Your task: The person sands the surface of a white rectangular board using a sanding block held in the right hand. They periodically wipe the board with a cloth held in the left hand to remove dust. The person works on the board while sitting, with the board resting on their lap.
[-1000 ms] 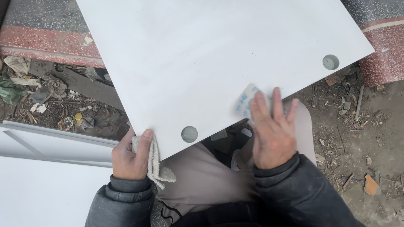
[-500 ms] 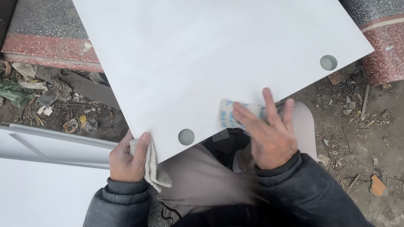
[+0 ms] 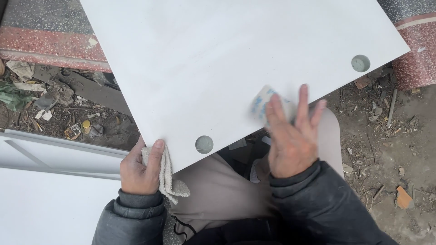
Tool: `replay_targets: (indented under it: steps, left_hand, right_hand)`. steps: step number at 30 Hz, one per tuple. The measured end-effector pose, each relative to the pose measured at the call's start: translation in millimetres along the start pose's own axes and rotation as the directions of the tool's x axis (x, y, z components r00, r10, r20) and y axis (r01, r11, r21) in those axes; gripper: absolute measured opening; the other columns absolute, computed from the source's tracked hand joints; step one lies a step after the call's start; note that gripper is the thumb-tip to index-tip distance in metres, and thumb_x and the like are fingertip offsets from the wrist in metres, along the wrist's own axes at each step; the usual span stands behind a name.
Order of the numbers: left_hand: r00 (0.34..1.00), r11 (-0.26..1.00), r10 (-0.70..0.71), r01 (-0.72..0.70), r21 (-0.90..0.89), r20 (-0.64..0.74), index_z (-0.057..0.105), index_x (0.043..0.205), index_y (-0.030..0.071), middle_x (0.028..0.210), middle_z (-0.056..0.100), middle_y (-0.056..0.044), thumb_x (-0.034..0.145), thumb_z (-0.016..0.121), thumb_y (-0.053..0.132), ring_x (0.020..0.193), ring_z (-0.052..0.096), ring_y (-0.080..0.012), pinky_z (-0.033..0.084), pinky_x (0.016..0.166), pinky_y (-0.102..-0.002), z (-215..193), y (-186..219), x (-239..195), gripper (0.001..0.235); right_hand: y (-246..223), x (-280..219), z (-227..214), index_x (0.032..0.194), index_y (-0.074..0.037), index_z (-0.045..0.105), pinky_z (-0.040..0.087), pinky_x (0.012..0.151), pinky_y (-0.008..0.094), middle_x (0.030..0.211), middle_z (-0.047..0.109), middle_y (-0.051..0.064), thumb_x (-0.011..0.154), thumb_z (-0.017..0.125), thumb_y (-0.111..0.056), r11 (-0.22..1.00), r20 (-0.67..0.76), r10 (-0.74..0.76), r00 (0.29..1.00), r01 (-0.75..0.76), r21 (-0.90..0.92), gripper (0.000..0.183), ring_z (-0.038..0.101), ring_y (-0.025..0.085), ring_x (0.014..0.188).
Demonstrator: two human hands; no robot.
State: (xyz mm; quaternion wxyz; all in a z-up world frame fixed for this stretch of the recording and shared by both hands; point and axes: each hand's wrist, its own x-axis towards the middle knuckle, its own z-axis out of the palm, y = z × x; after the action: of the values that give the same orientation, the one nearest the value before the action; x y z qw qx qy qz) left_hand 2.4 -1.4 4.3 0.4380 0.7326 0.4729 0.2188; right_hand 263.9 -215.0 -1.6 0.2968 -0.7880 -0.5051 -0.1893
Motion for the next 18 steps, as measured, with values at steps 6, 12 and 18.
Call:
replay_targets:
  steps: [6, 12, 18]
  left_hand:
    - [1.0, 1.0, 0.012, -0.012, 0.015, -0.006, 0.079, 0.155, 0.008, 0.143, 0.088, -0.008, 0.109, 0.067, 0.049, 0.128, 0.081, -0.0174, 0.063, 0.106, -0.031, -6.9, -6.8, 6.1, 0.062]
    - [0.999, 1.0, 0.023, -0.023, 0.007, -0.026, 0.077, 0.156, 0.009, 0.143, 0.088, -0.009, 0.111, 0.066, 0.046, 0.133, 0.08, -0.0194, 0.062, 0.11, -0.033, -3.0, -3.5, 5.7, 0.059]
    - [0.999, 1.0, 0.024, -0.023, 0.009, -0.024, 0.078, 0.156, 0.011, 0.136, 0.09, -0.005, 0.111, 0.064, 0.05, 0.122, 0.082, -0.0175, 0.062, 0.1, -0.032, 3.6, 3.1, -1.2, 0.061]
  right_hand:
    - [108.2, -6.7, -21.8, 0.164, -0.024, 0.078, 0.002, 0.138, 0.097, 0.159, 0.084, 0.018, 0.131, 0.077, -0.019, 0.994, 0.049, 0.095, 0.994, -0.093, -0.052, 0.033, 0.033, 0.081, 0.177]
    - [-87.1, -18.2, 28.2, 0.143, -0.005, 0.082, 0.043, 0.132, 0.08, 0.154, 0.081, 0.013, 0.119, 0.064, 0.007, 0.968, 0.023, -0.163, 0.986, 0.156, 0.194, 0.032, 0.066, 0.045, 0.156]
    - [127.0, -0.1, -31.6, 0.165, -0.007, 0.081, -0.009, 0.139, 0.091, 0.172, 0.072, 0.052, 0.13, 0.069, 0.014, 0.993, -0.032, 0.117, 0.993, -0.117, 0.006, 0.042, 0.004, 0.063, 0.179]
